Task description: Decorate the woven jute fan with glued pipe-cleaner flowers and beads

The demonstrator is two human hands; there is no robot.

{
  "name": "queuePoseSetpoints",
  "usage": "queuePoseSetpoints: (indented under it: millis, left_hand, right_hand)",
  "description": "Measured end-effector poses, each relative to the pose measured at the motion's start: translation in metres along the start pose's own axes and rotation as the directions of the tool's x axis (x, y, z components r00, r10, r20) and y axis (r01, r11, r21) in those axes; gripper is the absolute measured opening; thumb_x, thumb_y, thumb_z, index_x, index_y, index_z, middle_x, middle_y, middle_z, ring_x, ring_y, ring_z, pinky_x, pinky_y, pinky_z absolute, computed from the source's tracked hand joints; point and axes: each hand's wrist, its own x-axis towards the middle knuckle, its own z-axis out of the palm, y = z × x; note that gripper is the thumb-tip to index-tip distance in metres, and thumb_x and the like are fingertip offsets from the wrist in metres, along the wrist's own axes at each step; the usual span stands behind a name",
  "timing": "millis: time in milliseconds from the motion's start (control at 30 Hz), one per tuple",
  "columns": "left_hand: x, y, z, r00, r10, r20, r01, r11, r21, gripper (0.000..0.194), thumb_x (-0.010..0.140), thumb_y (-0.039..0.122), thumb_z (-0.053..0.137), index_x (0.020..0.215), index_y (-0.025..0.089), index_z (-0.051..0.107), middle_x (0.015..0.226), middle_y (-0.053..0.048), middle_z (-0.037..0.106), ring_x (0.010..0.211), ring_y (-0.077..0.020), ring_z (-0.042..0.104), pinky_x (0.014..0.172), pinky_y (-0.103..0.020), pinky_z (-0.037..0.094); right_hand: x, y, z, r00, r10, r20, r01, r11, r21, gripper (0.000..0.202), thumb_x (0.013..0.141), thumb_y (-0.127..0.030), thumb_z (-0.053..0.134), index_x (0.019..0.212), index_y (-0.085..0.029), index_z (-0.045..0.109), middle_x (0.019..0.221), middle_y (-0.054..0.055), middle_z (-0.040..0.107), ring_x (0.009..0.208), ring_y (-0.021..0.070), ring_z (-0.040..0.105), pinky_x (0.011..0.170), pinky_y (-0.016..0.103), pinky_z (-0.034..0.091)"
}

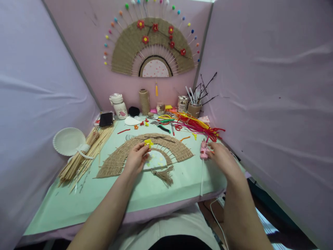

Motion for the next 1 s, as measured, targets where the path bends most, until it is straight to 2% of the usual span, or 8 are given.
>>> queuePoseSetpoints:
  millis: [133,300,467,600,700,800,900,1000]
  left_hand:
    - [0.005,0.009,-0.004,0.998,-0.010,-0.054,0.005,0.995,-0.097,0.011,0.076,0.006,0.070,0.082,0.013,0.064,0.072,-0.002,0.067,0.061,-0.0088,0.064,0.049,-0.014,0.048]
    - [0.007,0.015,-0.007,0.998,-0.046,-0.040,0.039,0.983,-0.180,0.013,0.086,0.002,0.056,0.081,0.010,0.064,0.071,-0.005,0.067,0.059,-0.0086,0.064,0.050,-0.014,0.051]
    - [0.009,0.022,-0.014,0.999,-0.022,-0.047,0.009,0.969,-0.246,0.018,0.090,0.002,0.052,0.080,0.011,0.064,0.070,-0.004,0.067,0.057,-0.0081,0.064,0.049,-0.013,0.051]
    - [0.014,0.026,-0.024,0.997,0.005,-0.071,-0.027,0.950,-0.311,0.021,0.091,0.001,0.049,0.080,0.011,0.064,0.069,-0.004,0.068,0.058,-0.0075,0.064,0.051,-0.013,0.053]
    - [0.016,0.027,-0.028,0.997,0.011,-0.076,-0.037,0.940,-0.338,0.021,0.091,0.001,0.049,0.080,0.011,0.064,0.069,-0.004,0.068,0.058,-0.0078,0.065,0.052,-0.012,0.053]
    - [0.017,0.029,-0.029,0.998,0.000,-0.062,-0.021,0.935,-0.355,0.021,0.091,0.001,0.049,0.081,0.011,0.064,0.069,-0.004,0.068,0.058,-0.0075,0.065,0.052,-0.012,0.052]
    - [0.016,0.031,-0.029,0.999,-0.027,-0.033,0.012,0.923,-0.385,0.020,0.092,0.002,0.048,0.083,0.012,0.063,0.070,-0.003,0.068,0.058,-0.0070,0.064,0.051,-0.012,0.051]
    - [0.014,0.031,-0.029,0.998,-0.057,0.018,0.059,0.909,-0.412,0.019,0.093,0.004,0.047,0.084,0.013,0.061,0.071,-0.002,0.066,0.058,-0.0064,0.062,0.053,-0.013,0.052]
  right_hand:
    - [0.001,0.033,0.002,0.980,0.107,0.166,-0.077,0.980,-0.181,0.042,0.078,-0.026,0.067,0.118,-0.016,0.065,0.114,0.017,0.068,0.106,0.0342,0.063,0.083,0.039,0.044]
    - [0.002,0.027,0.011,0.966,0.166,0.199,-0.129,0.973,-0.190,0.040,0.083,-0.032,0.060,0.121,-0.019,0.063,0.117,0.018,0.067,0.109,0.0357,0.062,0.080,0.041,0.045]
    - [0.002,0.033,0.007,0.985,0.027,0.168,-0.022,0.999,-0.029,0.032,0.084,-0.029,0.055,0.110,-0.014,0.067,0.107,0.017,0.069,0.098,0.0301,0.064,0.082,0.038,0.046]
    - [-0.005,0.037,-0.010,0.991,-0.124,0.040,0.104,0.939,0.328,0.032,0.082,-0.037,0.059,0.107,-0.019,0.067,0.107,0.013,0.070,0.095,0.0286,0.064,0.083,0.039,0.048]
    - [-0.013,0.029,-0.020,0.992,-0.126,-0.001,0.093,0.728,0.679,0.039,0.080,-0.047,0.066,0.111,-0.023,0.066,0.110,0.009,0.070,0.096,0.0270,0.064,0.080,0.036,0.051]
    - [-0.018,0.009,-0.022,0.997,-0.025,-0.073,0.077,0.329,0.941,0.043,0.074,-0.053,0.074,0.106,-0.026,0.067,0.095,0.004,0.069,0.082,0.0211,0.062,0.071,0.032,0.053]
    - [-0.020,-0.021,-0.017,0.998,0.000,-0.059,0.059,-0.030,0.998,0.048,0.067,-0.056,0.079,0.103,-0.027,0.068,0.086,0.002,0.063,0.077,0.0173,0.058,0.065,0.028,0.053]
    - [-0.024,-0.056,-0.006,0.999,-0.038,-0.012,0.006,-0.146,0.989,0.052,0.067,-0.061,0.077,0.099,-0.021,0.070,0.076,0.001,0.058,0.069,0.0155,0.054,0.056,0.026,0.049]
